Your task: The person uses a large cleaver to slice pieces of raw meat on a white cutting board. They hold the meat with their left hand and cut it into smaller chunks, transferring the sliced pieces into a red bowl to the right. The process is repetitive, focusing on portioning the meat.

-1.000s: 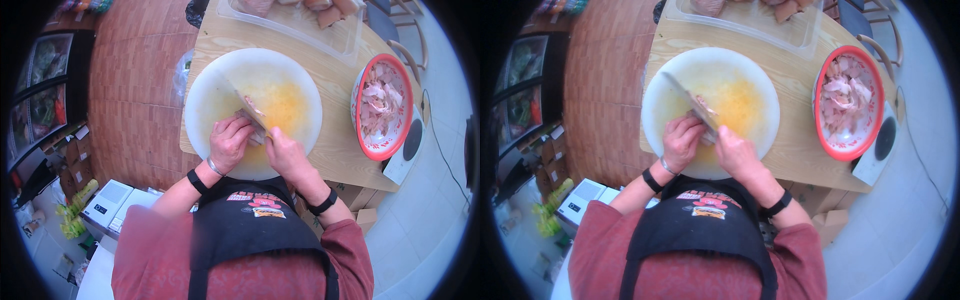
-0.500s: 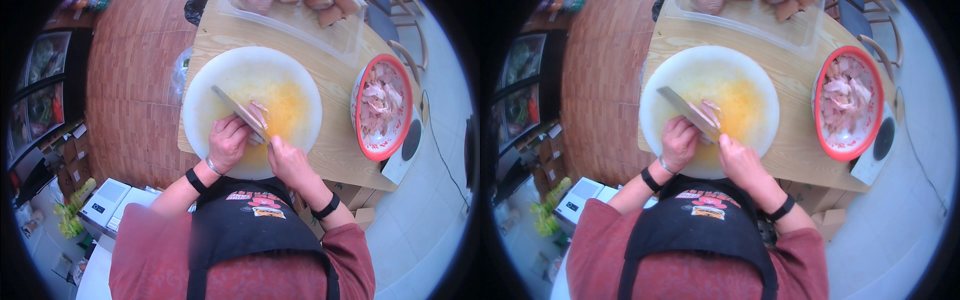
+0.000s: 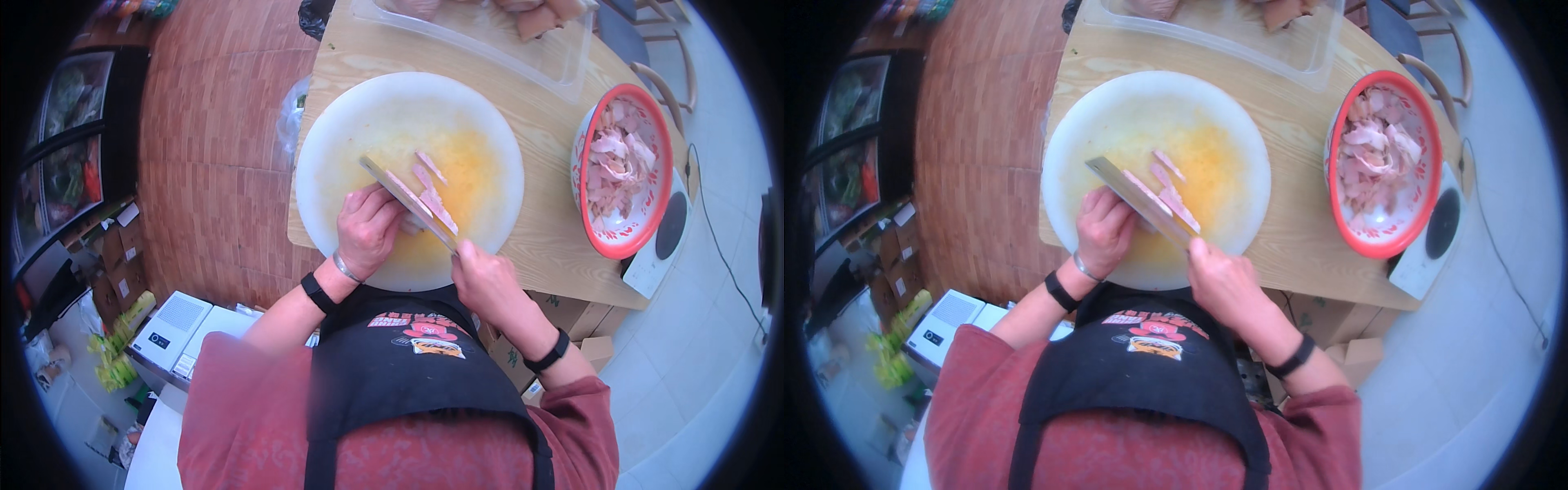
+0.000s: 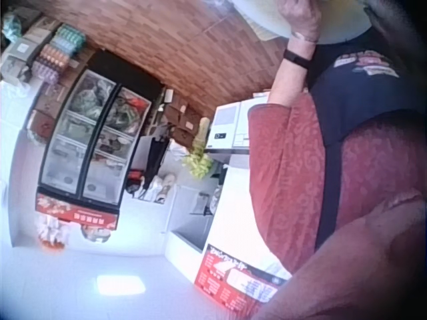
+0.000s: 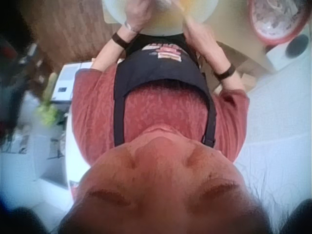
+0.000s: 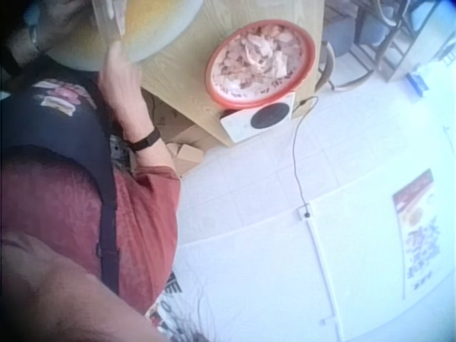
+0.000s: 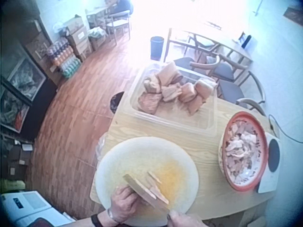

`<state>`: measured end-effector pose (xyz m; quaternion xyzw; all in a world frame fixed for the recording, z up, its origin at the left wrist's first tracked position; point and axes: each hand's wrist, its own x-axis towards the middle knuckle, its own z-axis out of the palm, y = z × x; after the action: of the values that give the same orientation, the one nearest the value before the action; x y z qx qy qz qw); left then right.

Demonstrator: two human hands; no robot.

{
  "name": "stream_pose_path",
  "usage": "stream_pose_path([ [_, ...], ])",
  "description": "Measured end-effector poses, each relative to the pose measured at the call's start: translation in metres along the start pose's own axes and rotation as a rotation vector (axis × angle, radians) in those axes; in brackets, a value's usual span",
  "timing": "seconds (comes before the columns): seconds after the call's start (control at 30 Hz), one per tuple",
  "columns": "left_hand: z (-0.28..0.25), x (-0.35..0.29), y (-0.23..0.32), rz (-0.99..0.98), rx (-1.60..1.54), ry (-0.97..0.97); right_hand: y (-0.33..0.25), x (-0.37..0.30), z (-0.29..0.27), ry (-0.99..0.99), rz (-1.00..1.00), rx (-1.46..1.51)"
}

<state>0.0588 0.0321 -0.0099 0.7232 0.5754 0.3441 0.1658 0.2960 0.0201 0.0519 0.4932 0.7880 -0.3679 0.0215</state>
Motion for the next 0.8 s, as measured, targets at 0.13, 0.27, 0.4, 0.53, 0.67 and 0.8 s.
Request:
stream_pose_path([
  [0.13, 0.003, -0.003, -0.002, -0.004, -0.022, -0.001, -0.005, 0.044, 0.022, 0.169, -0.047, 0.049],
  [0.27, 0.002, -0.004, -0.005, 0.022, -0.063, 0.017, -0.003, 0.048, 0.005, 0.219, -0.006, 0.196],
  [0.4, 0.001, -0.005, -0.005, -0.004, -0.070, 0.008, 0.000, 0.014, -0.021, 0.097, -0.071, 0.119],
  [0.53, 0.000, -0.002, -0.003, -0.004, -0.060, 0.012, -0.003, -0.014, -0.029, -0.006, -0.020, 0.095],
  [0.67, -0.001, -0.002, -0.001, -0.013, -0.043, 0.009, -0.003, -0.010, -0.022, -0.029, -0.003, 0.041],
  [0.8, 0.002, -0.002, -0.002, -0.019, -0.048, -0.002, -0.004, 0.024, 0.004, 0.014, 0.005, 0.033],
])
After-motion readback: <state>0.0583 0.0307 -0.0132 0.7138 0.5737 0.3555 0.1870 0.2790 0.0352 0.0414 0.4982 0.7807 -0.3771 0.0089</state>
